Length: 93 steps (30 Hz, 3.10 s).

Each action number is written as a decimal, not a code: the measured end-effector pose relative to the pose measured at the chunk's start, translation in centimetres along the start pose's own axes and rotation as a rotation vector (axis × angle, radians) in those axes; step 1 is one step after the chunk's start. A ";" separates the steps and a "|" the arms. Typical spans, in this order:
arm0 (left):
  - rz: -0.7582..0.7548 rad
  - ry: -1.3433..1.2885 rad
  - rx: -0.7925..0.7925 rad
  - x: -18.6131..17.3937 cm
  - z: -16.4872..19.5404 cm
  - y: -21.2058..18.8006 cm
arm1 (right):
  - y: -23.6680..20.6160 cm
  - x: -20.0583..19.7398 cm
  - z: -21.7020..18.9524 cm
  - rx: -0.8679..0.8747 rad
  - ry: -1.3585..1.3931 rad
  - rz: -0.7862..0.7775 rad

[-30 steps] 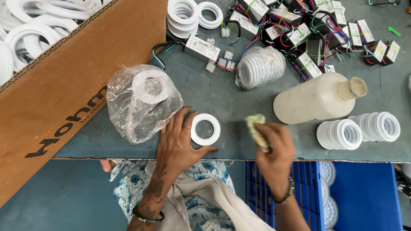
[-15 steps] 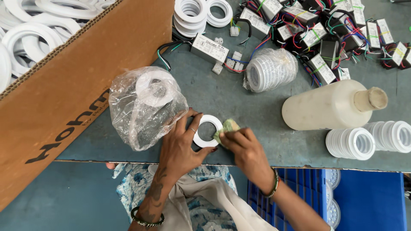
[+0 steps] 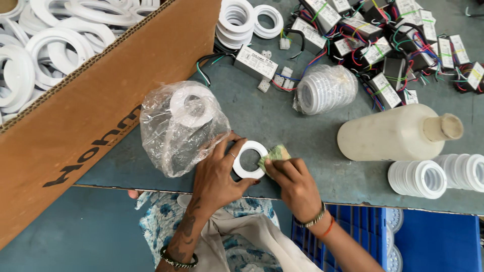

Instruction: The person wipes white plastic light fixture trim rings one at a time with a small sponge pad, rubbing the ring surfaces on the workbench, and places the wiped rings into a large cardboard box beside them. A plastic bottle sits on the bench among the rings and wired driver components.

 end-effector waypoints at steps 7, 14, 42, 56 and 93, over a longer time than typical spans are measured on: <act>0.030 0.061 0.075 -0.4 0.5 0.0 | 2.9 1.2 2.9 -0.119 0.016 -0.065; 0.036 0.015 0.045 -0.4 0.2 -0.1 | 1.3 0.6 1.1 -0.057 -0.007 -0.060; -0.010 0.075 0.107 -0.4 -0.1 0.3 | -1.7 -1.7 -1.7 0.140 0.382 -0.057; -0.078 0.156 0.053 0.0 -0.5 -0.1 | -2.2 -5.4 0.2 0.323 0.007 0.277; -0.005 -0.024 0.053 -0.9 0.1 -0.4 | 1.9 1.5 1.2 -0.172 -0.045 -0.097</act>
Point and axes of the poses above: each hand's wrist, its own y-axis towards the middle knuckle, its own x-axis out of the palm, z = x × y, the point moved 2 cm from there along y, towards the middle knuckle, and after that the axes turned 9 degrees about -x, right-handed, at the moved point
